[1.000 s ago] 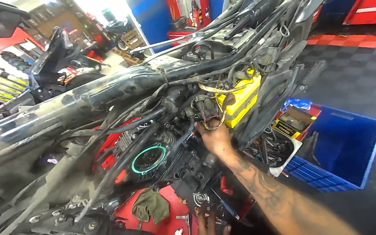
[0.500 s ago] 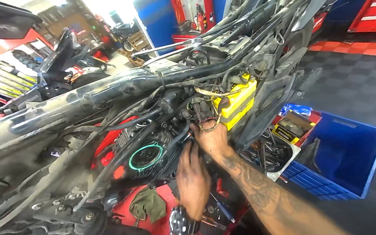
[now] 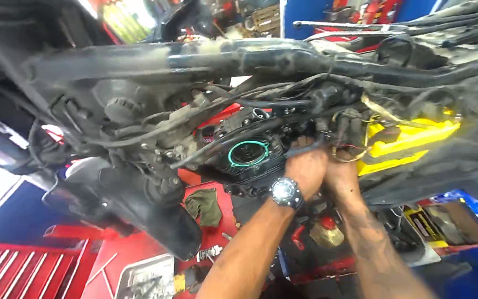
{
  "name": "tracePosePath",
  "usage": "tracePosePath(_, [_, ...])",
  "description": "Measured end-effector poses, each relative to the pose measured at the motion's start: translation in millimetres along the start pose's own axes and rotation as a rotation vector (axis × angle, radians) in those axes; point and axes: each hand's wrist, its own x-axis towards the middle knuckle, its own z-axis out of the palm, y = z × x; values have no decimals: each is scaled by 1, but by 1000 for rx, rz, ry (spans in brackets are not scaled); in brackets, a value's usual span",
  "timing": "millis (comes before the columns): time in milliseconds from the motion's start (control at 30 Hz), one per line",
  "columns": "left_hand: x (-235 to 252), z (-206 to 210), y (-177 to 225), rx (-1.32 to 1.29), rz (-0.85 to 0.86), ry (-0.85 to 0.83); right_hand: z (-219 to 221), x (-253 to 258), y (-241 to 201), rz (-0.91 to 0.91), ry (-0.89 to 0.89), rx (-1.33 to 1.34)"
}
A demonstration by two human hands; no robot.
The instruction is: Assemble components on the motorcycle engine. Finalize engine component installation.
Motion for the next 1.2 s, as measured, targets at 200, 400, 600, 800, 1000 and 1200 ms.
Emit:
tracePosePath(200, [4, 5, -6, -63, 3, 26, 8, 2, 1, 16, 68, 38])
tracePosePath(400, [4, 3, -5, -107, -2, 68, 6, 1, 0, 29, 8, 187])
tracePosePath(600, [7, 8, -6, -87, 14, 59, 5, 0, 0, 15, -30, 284])
tracePosePath(800, [5, 4, -3, -62, 66, 45, -2, -2, -3, 77, -82, 244])
tracePosePath(1000, [6, 2, 9, 83, 26, 56, -8, 1, 6, 51, -161, 224])
tracePosePath(1200, [-4, -10, 15, 96, -40, 23, -7, -1, 9, -3, -126, 126])
